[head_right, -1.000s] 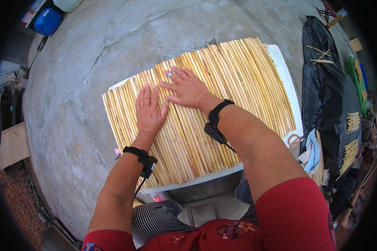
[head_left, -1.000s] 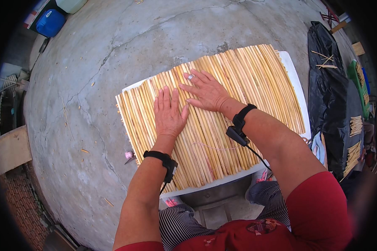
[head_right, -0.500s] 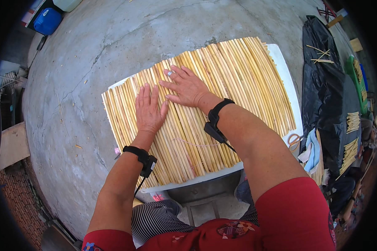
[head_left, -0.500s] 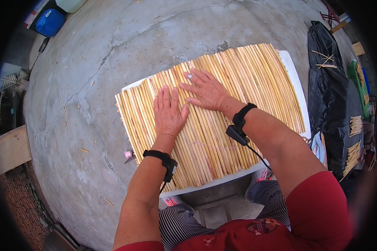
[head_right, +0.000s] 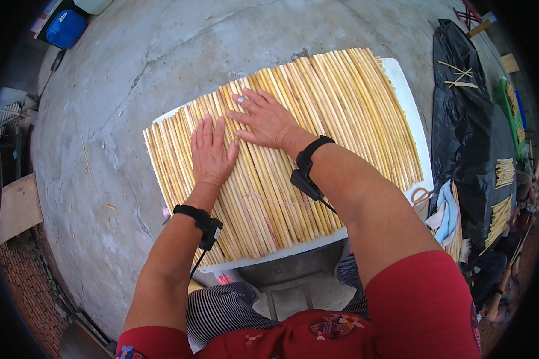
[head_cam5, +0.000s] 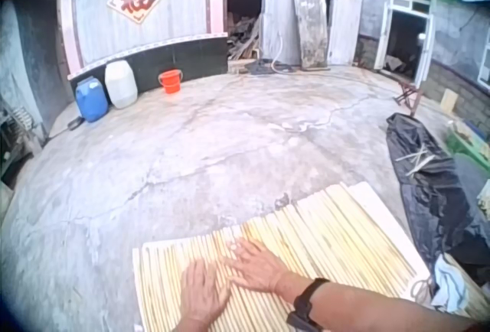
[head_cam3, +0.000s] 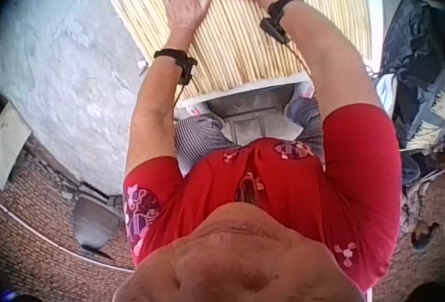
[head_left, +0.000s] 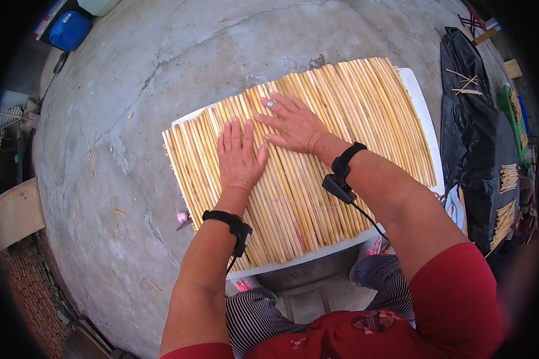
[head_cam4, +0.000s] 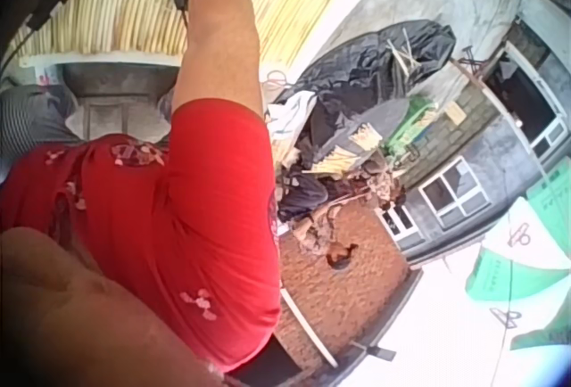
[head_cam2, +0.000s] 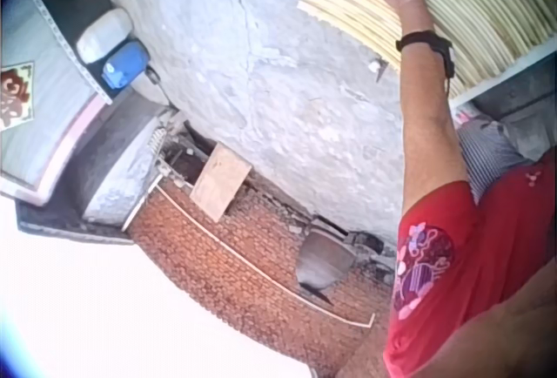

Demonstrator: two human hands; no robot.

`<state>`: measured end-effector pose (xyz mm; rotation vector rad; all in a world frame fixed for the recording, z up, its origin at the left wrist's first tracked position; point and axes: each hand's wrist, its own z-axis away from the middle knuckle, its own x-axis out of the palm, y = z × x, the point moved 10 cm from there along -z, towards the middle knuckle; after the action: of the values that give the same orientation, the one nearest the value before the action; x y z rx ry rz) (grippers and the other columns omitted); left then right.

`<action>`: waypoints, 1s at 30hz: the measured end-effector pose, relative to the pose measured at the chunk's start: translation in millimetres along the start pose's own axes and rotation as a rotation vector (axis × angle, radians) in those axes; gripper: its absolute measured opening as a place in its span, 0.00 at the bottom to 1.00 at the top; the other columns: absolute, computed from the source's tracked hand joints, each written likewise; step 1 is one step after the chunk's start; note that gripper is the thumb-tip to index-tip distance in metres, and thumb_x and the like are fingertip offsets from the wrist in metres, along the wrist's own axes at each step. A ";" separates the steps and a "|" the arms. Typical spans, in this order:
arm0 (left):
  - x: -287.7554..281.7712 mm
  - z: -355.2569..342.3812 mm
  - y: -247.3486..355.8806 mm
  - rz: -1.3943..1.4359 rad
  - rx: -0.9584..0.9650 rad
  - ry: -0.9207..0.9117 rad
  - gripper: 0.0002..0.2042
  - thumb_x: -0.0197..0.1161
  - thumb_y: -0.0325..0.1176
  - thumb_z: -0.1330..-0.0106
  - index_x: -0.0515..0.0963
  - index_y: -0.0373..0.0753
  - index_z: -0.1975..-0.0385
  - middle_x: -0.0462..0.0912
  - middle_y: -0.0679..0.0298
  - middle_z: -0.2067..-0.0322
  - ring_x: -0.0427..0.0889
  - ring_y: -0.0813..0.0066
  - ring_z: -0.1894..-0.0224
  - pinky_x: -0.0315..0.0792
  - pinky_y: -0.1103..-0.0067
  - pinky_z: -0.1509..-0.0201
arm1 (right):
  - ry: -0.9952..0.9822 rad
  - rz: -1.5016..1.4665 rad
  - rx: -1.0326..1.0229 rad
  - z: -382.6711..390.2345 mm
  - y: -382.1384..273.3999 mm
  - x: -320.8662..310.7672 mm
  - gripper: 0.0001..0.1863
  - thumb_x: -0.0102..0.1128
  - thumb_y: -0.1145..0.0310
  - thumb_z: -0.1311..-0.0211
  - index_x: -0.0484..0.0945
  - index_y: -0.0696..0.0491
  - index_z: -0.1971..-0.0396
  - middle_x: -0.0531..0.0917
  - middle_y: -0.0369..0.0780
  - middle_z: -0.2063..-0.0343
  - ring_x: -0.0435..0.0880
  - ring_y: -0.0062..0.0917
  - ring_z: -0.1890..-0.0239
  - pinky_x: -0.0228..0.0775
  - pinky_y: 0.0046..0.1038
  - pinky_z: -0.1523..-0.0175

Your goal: The person trims excess thread from a bamboo mat using a small tool and then weaves a pink thread through the bamboo sticks by hand using a needle.

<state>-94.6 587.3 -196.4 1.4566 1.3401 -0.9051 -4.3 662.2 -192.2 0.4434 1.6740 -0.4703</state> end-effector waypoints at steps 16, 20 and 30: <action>3.5 0.6 -2.2 -0.001 -0.004 -0.005 0.32 0.54 0.54 0.32 0.67 0.41 0.33 0.59 0.49 0.30 0.54 0.54 0.26 0.45 0.59 0.24 | 0.027 0.011 0.000 0.4 -0.9 -0.1 0.30 0.42 0.41 0.30 0.66 0.35 0.31 0.62 0.39 0.29 0.51 0.33 0.25 0.37 0.39 0.22; 2.8 0.4 -2.1 -0.011 -0.002 -0.002 0.32 0.54 0.54 0.32 0.66 0.41 0.33 0.59 0.49 0.30 0.54 0.54 0.26 0.45 0.59 0.24 | 0.054 0.011 -0.011 -0.2 -1.7 -3.9 0.29 0.43 0.43 0.30 0.66 0.35 0.32 0.63 0.38 0.30 0.52 0.33 0.25 0.37 0.39 0.23; 2.0 1.6 -3.0 -0.035 -0.026 -0.016 0.31 0.54 0.54 0.32 0.66 0.44 0.32 0.59 0.54 0.29 0.53 0.58 0.25 0.44 0.55 0.25 | 0.061 0.014 -0.015 -0.6 -2.2 -1.9 0.31 0.42 0.40 0.30 0.66 0.35 0.32 0.63 0.39 0.30 0.52 0.33 0.25 0.37 0.39 0.23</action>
<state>-97.2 586.4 -199.2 1.4075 1.3648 -0.9167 -5.7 660.6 -190.1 0.4623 1.7307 -0.4374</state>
